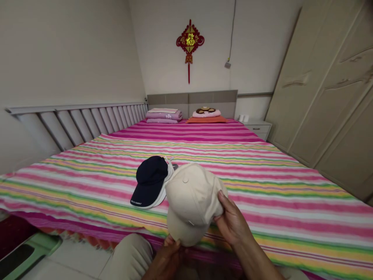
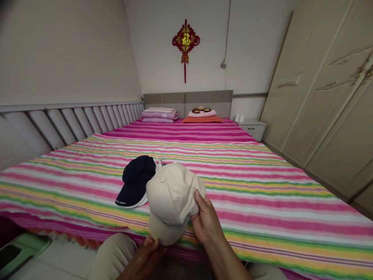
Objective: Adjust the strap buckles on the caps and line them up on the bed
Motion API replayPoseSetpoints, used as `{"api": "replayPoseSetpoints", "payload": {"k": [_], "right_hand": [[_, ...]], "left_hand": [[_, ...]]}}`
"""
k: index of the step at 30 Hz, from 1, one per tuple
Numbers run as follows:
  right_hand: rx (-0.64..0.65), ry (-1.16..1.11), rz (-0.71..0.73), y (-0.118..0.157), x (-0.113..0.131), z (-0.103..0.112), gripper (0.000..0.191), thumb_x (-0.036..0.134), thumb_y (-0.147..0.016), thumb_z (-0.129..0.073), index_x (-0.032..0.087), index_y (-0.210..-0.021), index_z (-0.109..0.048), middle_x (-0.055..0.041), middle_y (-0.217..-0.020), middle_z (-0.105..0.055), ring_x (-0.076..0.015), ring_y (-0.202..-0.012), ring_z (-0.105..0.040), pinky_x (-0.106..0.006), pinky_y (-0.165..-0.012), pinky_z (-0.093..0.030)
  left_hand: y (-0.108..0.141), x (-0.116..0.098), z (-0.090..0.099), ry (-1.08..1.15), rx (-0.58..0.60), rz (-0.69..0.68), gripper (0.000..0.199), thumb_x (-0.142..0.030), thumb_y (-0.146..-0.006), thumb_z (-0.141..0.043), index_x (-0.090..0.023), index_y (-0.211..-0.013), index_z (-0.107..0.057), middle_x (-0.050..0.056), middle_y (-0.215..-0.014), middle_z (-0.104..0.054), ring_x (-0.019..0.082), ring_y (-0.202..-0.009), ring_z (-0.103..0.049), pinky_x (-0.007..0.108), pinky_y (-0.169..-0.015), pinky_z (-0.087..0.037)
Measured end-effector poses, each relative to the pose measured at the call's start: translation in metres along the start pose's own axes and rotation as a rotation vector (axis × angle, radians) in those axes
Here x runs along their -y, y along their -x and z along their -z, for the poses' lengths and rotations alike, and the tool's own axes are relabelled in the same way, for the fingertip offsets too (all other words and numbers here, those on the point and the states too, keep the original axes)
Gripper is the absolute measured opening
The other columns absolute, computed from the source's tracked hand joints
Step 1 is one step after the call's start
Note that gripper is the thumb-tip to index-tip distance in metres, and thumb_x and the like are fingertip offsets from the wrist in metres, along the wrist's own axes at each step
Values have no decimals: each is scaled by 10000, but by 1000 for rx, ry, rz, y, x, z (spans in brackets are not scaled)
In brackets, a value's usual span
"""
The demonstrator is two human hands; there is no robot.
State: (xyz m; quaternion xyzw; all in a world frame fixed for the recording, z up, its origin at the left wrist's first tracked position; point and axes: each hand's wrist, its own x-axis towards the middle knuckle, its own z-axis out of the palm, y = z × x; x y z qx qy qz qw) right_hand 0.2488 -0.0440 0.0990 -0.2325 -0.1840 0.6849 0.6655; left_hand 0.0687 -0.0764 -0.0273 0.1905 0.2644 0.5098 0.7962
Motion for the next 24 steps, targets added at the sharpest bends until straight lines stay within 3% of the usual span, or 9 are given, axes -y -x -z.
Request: {"api": "replayPoseSetpoints", "payload": {"k": [4, 7, 13, 19, 24], "right_hand": [[-12, -7, 3, 6, -1, -3, 325, 231, -679, -682, 207, -998, -629, -14, -879, -706, -163, -791, -638, -252, -699, -503], [25, 37, 5, 10, -1, -2, 374, 264, -667, -691, 205, -1029, -615, -36, -896, -703, -214, -909, -614, -326, -805, -476], [44, 90, 19, 14, 5, 12, 360, 306, -640, -708, 191, -974, -635, -57, -888, -702, -259, -955, -596, -399, -871, -443], [32, 133, 6, 22, 16, 34, 285, 306, -623, -720, 198, -880, -663, -35, -720, -710, -255, -869, -633, -386, -832, -473], [-44, 136, 34, 31, 21, 49, 219, 287, -571, -752, 199, -755, -674, -27, -692, -707, -253, -795, -653, -402, -845, -469]], "left_hand": [[1, 10, 12, -63, 92, 59, 241, -191, -639, -687, -179, -878, -656, 50, -891, -663, 158, -824, -591, 241, -712, -426], [1, 15, 18, -82, 171, 102, 289, -211, -625, -690, -174, -909, -651, 74, -920, -659, 215, -904, -583, 295, -768, -421], [-10, 4, 18, 55, 165, 120, 202, -322, -732, -577, -183, -847, -669, 62, -856, -684, 226, -954, -579, 324, -864, -385], [-29, -27, -7, 13, 183, 166, 412, -523, -670, -579, -147, -816, -664, 73, -764, -692, 251, -937, -589, 358, -870, -391], [-34, -41, -35, -45, 259, 58, 291, -384, -671, -640, -125, -803, -639, 86, -754, -682, 246, -907, -602, 379, -873, -398]]}}
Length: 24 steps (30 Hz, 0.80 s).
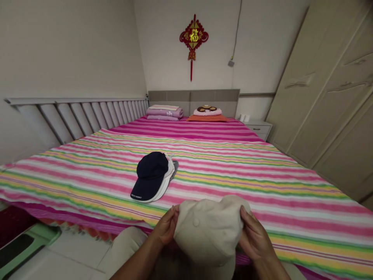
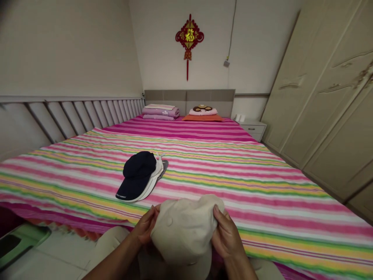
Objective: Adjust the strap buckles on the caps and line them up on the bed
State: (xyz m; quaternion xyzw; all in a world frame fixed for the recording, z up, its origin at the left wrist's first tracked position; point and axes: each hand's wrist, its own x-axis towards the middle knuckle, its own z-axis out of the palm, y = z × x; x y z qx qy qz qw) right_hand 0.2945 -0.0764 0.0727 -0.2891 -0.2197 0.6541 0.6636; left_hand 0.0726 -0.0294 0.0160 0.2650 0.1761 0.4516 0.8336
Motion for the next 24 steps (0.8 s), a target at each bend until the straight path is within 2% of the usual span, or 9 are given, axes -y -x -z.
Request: {"api": "replayPoseSetpoints", "payload": {"k": [5, 9, 12, 17, 24], "right_hand": [[-12, 43, 30, 8, -1, 24, 235, 360, -596, -719, 227, -787, -684, -56, -810, -709, -279, -914, -614, -445, -911, -412], [-8, 81, -47, 19, -6, 54, 219, 390, -616, -697, 248, -782, -688, -57, -754, -712, -279, -855, -631, -439, -868, -434], [15, 128, -92, 29, -8, 66, 299, 365, -589, -713, 237, -856, -676, -74, -795, -709, -285, -830, -634, -423, -818, -449], [63, 175, -150, 42, -4, 59, 375, 347, -538, -732, 213, -881, -660, -95, -818, -698, -285, -777, -631, -391, -738, -452], [120, 162, -163, 46, -4, 50, 264, 340, -499, -763, 183, -669, -636, -8, -582, -573, -145, -539, -511, -233, -512, -381]], "left_hand": [[-1, 0, -13, -37, 2, -21, 326, -245, -578, -716, -119, -869, -637, 85, -773, -686, 251, -879, -613, 355, -848, -417], [2, 0, -21, -113, 84, 9, 341, -178, -556, -709, -111, -884, -641, 88, -741, -683, 245, -806, -632, 334, -769, -448], [4, -3, -27, -168, 108, -5, 293, -154, -550, -701, -113, -836, -653, 71, -688, -675, 207, -691, -636, 289, -665, -462], [7, -8, -39, -216, 63, 31, 285, -170, -506, -742, -100, -769, -656, 60, -655, -663, 140, -574, -597, 229, -572, -440], [12, -7, -44, -279, -1, 42, 242, -214, -499, -770, -110, -637, -602, 20, -573, -626, 96, -471, -533, 201, -478, -380]]}}
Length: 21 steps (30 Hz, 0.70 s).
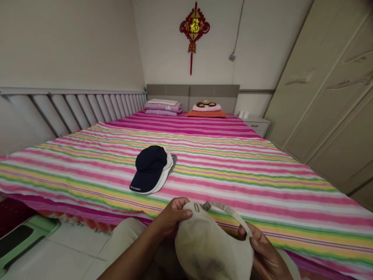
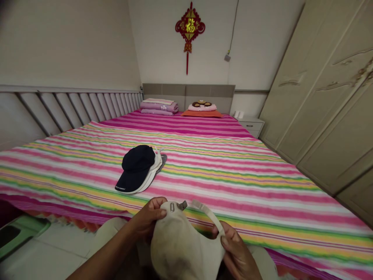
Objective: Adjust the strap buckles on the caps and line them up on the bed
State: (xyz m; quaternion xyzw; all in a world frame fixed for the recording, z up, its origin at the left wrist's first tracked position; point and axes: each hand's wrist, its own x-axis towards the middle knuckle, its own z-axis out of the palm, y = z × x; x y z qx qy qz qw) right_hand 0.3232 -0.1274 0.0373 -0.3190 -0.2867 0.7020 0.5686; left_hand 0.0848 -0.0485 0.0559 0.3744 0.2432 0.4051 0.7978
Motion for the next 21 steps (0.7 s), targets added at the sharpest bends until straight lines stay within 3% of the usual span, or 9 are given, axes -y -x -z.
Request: {"api": "replayPoseSetpoints", "payload": {"k": [6, 16, 21], "right_hand": [[-35, -5, -13, 3, -5, -4, 274, 325, -469, -779, 179, -638, -619, 3, -569, -523, -122, -527, -458, -222, -501, -360], [-1, -44, -4, 5, -14, -9, 215, 306, -514, -755, 180, -629, -624, 3, -594, -507, -121, -561, -446, -220, -543, -369], [-21, -32, -20, 4, -15, -13, 243, 318, -489, -766, 175, -618, -617, 2, -581, -484, -123, -551, -436, -222, -522, -364]], "left_hand": [[5, -2, 1, -69, -15, -3, 229, -200, -516, -763, -112, -619, -578, 4, -560, -603, 74, -474, -505, 186, -485, -348], [15, 3, 1, 52, -31, -21, 228, -181, -485, -768, -114, -587, -576, 10, -544, -606, 81, -458, -514, 187, -473, -365], [19, -2, 6, 4, -16, -17, 234, -239, -501, -765, -108, -593, -594, -1, -519, -580, 61, -439, -476, 172, -456, -336]]}}
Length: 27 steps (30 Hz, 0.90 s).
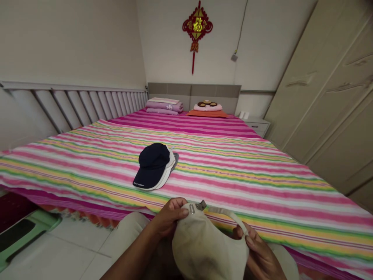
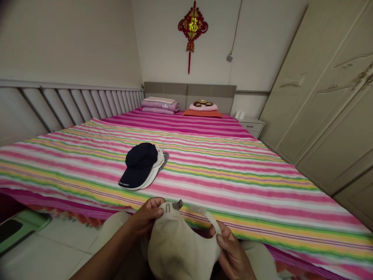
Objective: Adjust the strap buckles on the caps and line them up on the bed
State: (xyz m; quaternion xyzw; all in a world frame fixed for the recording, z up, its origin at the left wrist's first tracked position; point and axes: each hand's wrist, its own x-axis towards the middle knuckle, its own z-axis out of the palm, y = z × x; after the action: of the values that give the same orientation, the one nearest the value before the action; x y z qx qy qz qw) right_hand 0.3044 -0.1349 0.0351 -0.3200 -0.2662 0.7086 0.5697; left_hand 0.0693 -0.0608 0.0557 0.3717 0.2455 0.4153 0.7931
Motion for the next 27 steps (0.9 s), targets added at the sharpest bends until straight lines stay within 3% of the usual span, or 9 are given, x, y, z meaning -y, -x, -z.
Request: {"api": "replayPoseSetpoints", "payload": {"k": [6, 10, 19, 27], "right_hand": [[89, 62, -13, 0, 1, -5, 264, 380, -523, -740, 169, -616, -613, 4, -564, -443, -114, -520, -402, -223, -485, -340], [168, 154, 60, 0, 4, -9, 249, 387, -555, -719, 165, -590, -611, -6, -571, -454, -118, -536, -396, -226, -496, -331], [229, 226, 114, 3, 11, -8, 239, 407, -635, -674, 176, -632, -612, -17, -583, -528, -126, -560, -430, -241, -546, -315], [233, 207, 185, 4, 18, -11, 218, 389, -688, -632, 175, -656, -614, -27, -577, -543, -134, -567, -442, -255, -557, -316]], "left_hand": [[2, -17, -2, -320, 30, 67, 245, -299, -559, -729, -93, -649, -631, -12, -503, -548, 56, -422, -436, 175, -436, -315], [3, -26, -10, -382, 25, 84, 263, -295, -548, -735, -99, -697, -642, -11, -532, -568, 67, -449, -463, 176, -451, -330], [-7, -19, -15, -300, 45, 57, 258, -282, -550, -742, -101, -695, -631, 4, -577, -587, 67, -490, -488, 184, -496, -356], [-15, -11, -23, -96, 48, 62, 225, -235, -535, -757, -102, -656, -622, 14, -574, -602, 77, -488, -518, 196, -499, -376]]}}
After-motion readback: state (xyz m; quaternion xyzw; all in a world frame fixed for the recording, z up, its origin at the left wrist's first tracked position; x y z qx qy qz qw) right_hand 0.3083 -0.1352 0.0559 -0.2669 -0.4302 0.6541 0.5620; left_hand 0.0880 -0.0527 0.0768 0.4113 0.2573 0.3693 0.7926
